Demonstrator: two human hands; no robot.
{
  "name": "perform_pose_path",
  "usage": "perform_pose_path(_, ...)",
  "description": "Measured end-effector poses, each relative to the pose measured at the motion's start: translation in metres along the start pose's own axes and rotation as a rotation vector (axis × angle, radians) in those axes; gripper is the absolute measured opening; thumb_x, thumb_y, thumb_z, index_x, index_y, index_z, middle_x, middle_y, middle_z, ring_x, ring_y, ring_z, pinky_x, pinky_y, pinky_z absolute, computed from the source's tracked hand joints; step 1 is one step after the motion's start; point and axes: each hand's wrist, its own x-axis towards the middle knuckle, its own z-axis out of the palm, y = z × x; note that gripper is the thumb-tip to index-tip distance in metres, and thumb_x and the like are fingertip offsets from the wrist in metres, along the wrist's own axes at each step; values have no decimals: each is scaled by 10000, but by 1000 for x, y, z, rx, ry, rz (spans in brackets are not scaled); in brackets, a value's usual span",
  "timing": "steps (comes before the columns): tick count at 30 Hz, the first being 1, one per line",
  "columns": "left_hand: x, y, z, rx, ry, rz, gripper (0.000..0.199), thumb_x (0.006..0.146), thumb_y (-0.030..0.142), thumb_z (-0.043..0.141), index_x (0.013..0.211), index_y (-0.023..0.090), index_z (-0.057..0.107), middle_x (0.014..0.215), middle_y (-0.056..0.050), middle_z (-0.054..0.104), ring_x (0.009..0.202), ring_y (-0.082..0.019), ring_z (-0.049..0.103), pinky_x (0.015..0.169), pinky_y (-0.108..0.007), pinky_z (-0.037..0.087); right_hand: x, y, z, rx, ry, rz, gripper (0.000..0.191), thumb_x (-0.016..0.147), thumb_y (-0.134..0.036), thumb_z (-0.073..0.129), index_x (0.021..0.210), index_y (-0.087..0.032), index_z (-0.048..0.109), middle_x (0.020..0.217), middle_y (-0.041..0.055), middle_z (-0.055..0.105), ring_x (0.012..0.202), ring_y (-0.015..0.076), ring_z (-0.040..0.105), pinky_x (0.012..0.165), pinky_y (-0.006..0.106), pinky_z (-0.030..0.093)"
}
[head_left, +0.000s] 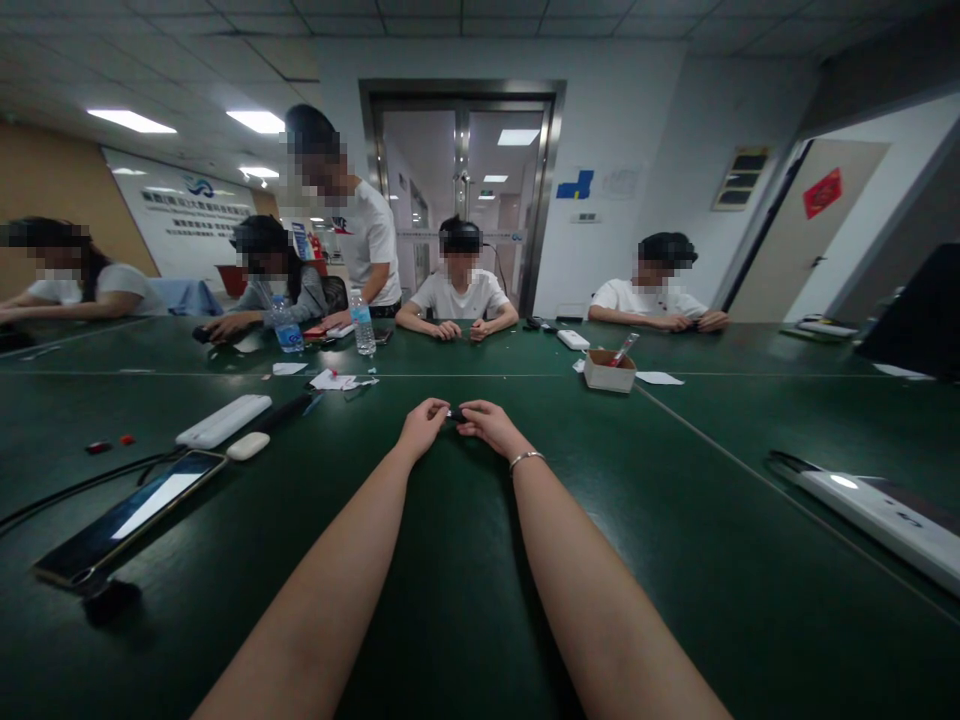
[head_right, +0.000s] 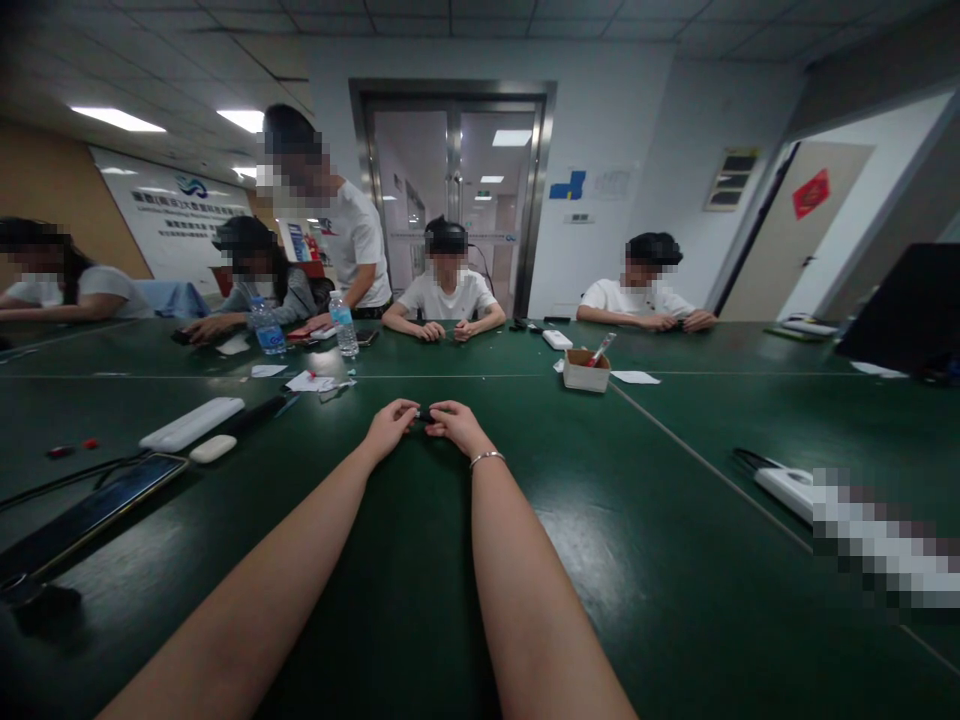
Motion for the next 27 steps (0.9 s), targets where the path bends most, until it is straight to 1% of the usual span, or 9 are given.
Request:
perform_pose_path(2, 0, 3, 0, -7, 7, -37, 293, 765, 405, 526, 905, 164, 617, 799, -49, 622, 690, -144, 590, 569, -235, 476, 0, 0, 0, 4, -1, -1, 109, 815, -52, 554, 916, -95, 553, 652, 59, 655, 517, 123, 656, 563, 220, 563)
perform_pose_path(4, 0, 5, 0, -34, 25, -74, 284, 773, 388, 513, 915, 164, 612, 852, -58, 617, 696, -144, 593, 553, -232, 480, 0, 0, 0, 12, 0, -7, 102, 827, -68, 547, 924, -99, 546, 647, 54, 652, 516, 123, 656, 559, 222, 565)
perform_pose_path(6, 1, 7, -1, -85, 40, -98, 258, 775, 323, 503, 953, 167, 605, 919, -67, 609, 740, -147, 598, 557, -228, 490, 0, 0, 0, 19, 0, -12, 98, 832, -78, 548, 927, -103, 543, 649, 52, 650, 515, 124, 657, 553, 222, 566)
perform_pose_path(9, 1, 8, -3, -145, 48, -95, 272, 733, 220, 533, 991, 163, 597, 965, -82, 603, 830, -160, 591, 579, -221, 502, 0, 0, -1, 22, -8, -13, 95, 823, -87, 568, 914, -104, 547, 671, 57, 651, 523, 126, 659, 557, 224, 568)
perform_pose_path(13, 1, 8, -3, -127, 33, -56, 294, 690, 176, 575, 982, 156, 608, 930, -86, 613, 820, -162, 589, 585, -222, 498, 0, 0, -1, 18, -8, -4, 89, 816, -78, 579, 898, -100, 553, 690, 62, 653, 529, 126, 660, 554, 226, 571)
perform_pose_path(16, 1, 6, -3, -102, 22, -40, 248, 706, 187, 560, 944, 154, 620, 899, -80, 620, 783, -152, 590, 599, -236, 497, 0, 0, -1, 24, -4, -6, 99, 810, -46, 570, 893, -98, 554, 689, 63, 653, 514, 120, 654, 549, 218, 566)
perform_pose_path(20, 3, 3, -3, -60, 21, -56, 210, 739, 208, 524, 913, 150, 626, 810, -62, 621, 716, -140, 587, 597, -241, 487, 0, -1, 0, 26, 7, -7, 118, 809, -15, 544, 896, -94, 548, 674, 60, 649, 505, 123, 653, 544, 215, 561)
perform_pose_path(27, 3, 1, -3, -46, 22, -53, 210, 760, 265, 528, 907, 149, 624, 774, -51, 624, 680, -128, 585, 596, -231, 483, 0, 0, -1, 20, 8, 0, 119, 789, -40, 591, 895, -85, 560, 686, 65, 649, 521, 129, 661, 553, 222, 568)
